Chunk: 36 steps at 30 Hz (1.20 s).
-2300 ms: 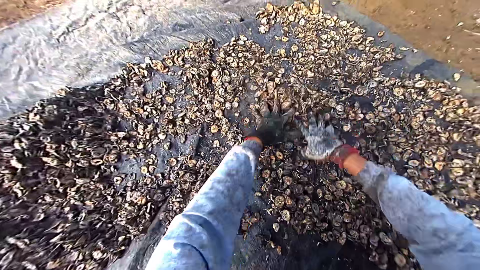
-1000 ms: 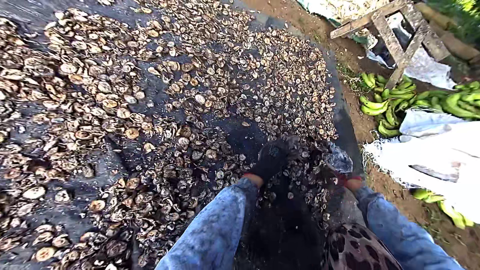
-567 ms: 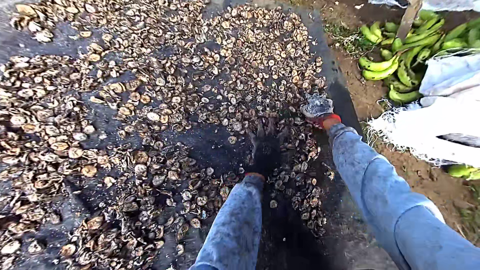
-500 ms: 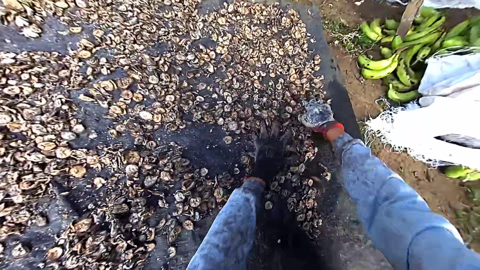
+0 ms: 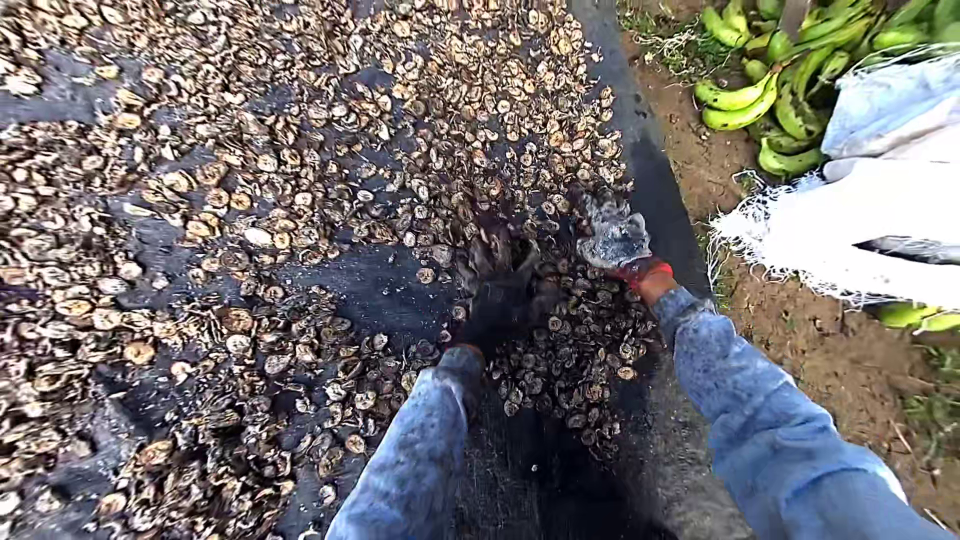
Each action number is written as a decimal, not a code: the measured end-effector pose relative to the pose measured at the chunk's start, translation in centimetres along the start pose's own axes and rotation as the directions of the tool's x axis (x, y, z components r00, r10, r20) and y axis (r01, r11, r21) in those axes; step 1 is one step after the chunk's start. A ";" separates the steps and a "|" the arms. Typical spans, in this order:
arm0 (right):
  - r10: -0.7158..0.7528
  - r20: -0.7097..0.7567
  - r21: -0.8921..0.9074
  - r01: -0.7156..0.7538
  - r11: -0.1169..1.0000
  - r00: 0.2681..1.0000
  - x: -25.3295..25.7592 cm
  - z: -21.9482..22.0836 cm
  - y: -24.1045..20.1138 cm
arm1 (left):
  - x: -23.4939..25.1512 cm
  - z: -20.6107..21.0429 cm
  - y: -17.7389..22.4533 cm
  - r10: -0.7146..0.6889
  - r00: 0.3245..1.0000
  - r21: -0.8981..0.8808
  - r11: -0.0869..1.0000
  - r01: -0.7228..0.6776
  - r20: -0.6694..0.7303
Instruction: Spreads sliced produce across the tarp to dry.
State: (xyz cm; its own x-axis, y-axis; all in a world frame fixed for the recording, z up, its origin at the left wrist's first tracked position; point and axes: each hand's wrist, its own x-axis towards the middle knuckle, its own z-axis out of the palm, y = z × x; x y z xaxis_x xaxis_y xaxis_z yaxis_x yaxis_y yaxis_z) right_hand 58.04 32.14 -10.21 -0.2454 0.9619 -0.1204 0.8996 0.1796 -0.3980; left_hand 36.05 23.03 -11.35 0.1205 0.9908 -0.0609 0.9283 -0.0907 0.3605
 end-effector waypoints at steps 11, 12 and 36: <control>-0.247 0.056 -0.023 0.249 0.968 0.967 -15.0 3.4 0.6 | -3.1 0.0 1.0 0.169 0.971 0.015 0.986 -0.169 -0.167; -0.298 0.075 -0.014 0.299 0.954 0.952 -15.9 4.3 0.7 | -3.0 -0.8 1.2 0.109 0.990 0.064 0.993 -0.103 -0.091; -0.438 0.081 0.116 0.428 0.896 0.895 -6.6 4.3 -5.4 | -8.9 -0.6 0.4 -0.431 0.871 -0.192 0.899 0.393 -0.236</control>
State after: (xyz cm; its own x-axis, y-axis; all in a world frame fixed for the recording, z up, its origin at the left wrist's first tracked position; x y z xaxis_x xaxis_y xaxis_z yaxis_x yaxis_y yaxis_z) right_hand 53.29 23.96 -11.17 -0.6431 0.7657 -0.0070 0.6591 0.5489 -0.5140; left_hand 35.12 14.23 -10.07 -0.3785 0.9255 0.0110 0.8145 0.3274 0.4790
